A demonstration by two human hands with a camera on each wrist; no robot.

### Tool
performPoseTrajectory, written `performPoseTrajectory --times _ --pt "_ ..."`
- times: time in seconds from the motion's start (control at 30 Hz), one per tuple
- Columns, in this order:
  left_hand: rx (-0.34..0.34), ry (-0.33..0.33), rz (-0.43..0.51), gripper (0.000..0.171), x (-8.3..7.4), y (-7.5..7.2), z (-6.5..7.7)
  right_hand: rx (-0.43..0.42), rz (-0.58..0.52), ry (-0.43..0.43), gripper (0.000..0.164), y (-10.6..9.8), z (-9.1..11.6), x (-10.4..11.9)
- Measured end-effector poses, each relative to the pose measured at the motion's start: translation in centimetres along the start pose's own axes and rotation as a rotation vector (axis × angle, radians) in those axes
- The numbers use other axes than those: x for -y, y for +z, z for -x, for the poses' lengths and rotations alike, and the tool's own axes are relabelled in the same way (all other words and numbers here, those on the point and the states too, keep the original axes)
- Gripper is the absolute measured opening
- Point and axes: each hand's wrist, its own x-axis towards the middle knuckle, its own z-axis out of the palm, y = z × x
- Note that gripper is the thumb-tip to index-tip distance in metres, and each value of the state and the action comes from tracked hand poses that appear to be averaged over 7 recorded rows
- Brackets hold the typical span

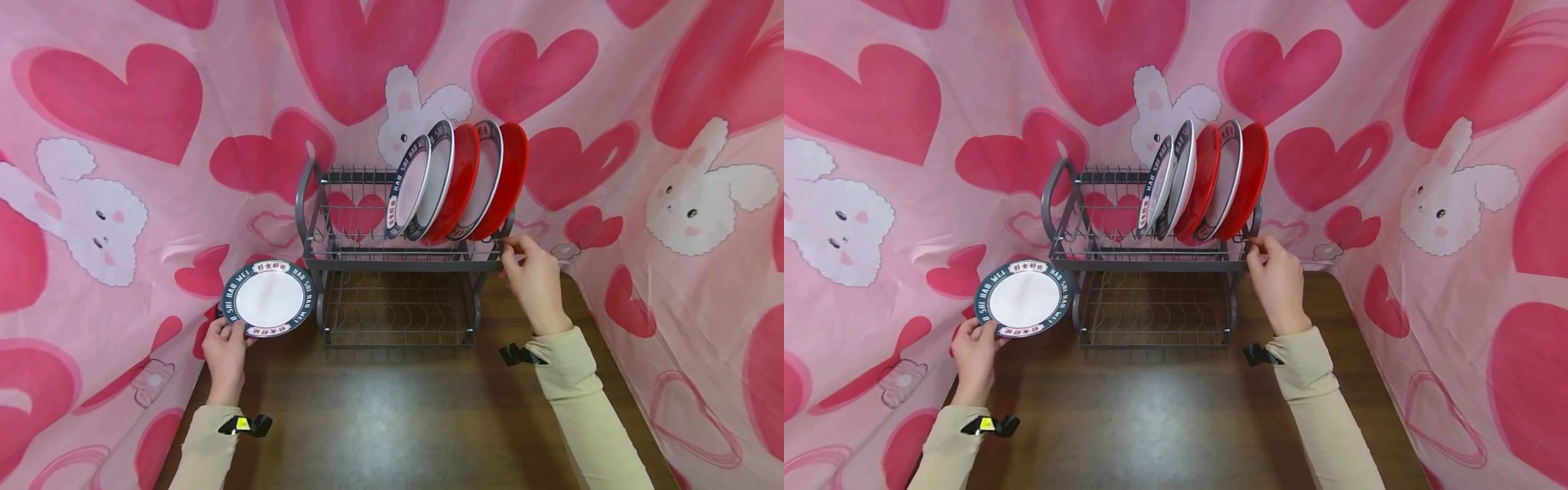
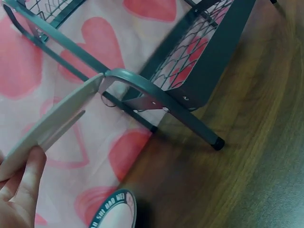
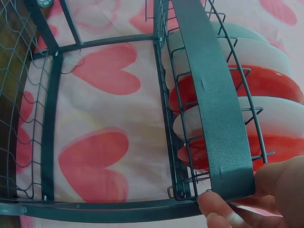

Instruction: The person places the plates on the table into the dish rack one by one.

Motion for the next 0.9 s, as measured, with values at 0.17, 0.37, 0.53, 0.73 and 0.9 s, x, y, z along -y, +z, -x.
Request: performPoseTrajectory --times 0.17,0.37,0.53,0.73,0.9 --pt "-0.045 0.032 0.012 0.016 -0.2 -0.4 0.0 0.004 -0.010 0.009 0.028 -0.1 0.0 0.1" --pt "-0.103 0.091 -0.019 0.016 -0.4 -0.9 0.0 0.006 -0.011 0.011 0.028 -0.1 0.0 0.1" --pt "-0.123 0.122 -0.049 0.024 -0.7 -1.3 0.3 0.010 -0.020 0.007 0.029 -0.2 -0.1 0.2" --pt "-0.121 0.127 0.002 0.027 -1.4 -1.7 0.8 0.018 -0.016 0.008 0.031 -0.3 -0.1 0.1" --pt "-0.106 0.152 -0.020 0.033 -1.7 -2.1 1.0 0.024 -0.017 0.009 0.031 -0.3 -0.1 0.2"
